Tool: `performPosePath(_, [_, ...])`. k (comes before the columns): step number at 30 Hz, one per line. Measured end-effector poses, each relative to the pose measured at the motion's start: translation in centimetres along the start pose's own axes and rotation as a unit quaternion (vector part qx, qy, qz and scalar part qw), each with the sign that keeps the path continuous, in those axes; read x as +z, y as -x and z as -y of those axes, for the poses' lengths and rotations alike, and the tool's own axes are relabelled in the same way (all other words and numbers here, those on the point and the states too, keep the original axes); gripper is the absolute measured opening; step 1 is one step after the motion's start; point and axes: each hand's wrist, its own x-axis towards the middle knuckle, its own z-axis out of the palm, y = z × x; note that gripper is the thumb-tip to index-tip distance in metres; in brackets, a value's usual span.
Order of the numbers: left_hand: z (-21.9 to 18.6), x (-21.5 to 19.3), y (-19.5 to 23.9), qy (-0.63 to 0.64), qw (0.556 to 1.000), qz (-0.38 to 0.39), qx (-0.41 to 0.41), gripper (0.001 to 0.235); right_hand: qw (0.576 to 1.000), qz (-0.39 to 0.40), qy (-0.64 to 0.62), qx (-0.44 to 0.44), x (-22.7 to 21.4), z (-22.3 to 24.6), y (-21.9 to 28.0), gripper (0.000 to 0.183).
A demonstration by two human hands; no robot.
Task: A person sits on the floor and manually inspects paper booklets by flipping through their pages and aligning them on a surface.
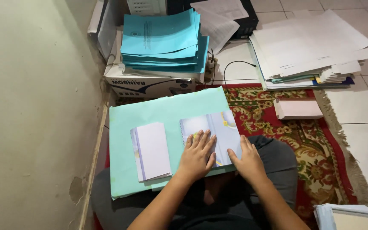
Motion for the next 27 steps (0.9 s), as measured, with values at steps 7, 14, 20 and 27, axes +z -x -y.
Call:
performPosePath(7, [0.5, 1.1, 0.1, 0.004, 1.0, -0.022, -0.003, 0.06, 0.987, -0.115, 0.035, -0.103, -4.7, 5.2, 2.3, 0.067])
performPosePath(14, [0.7, 1.2, 0.4, 0.022, 0.999, -0.037, -0.008, 0.059, 0.981, -0.17, -0.041, -0.081, -7.7, 9.4, 3.6, 0.045])
performPosePath(20, [0.8, 1.2, 0.5, 0.038, 0.999, -0.031, -0.017, 0.057, 0.978, -0.185, 0.002, -0.094, -8.1, 10.6, 4.2, 0.037])
performPosePath(27, [0.9, 1.0, 0.5, 0.043, 0.999, -0.012, -0.009, 0.059, 0.957, -0.147, -0.007, -0.25, -8.2, 10.8, 3.4, 0.042])
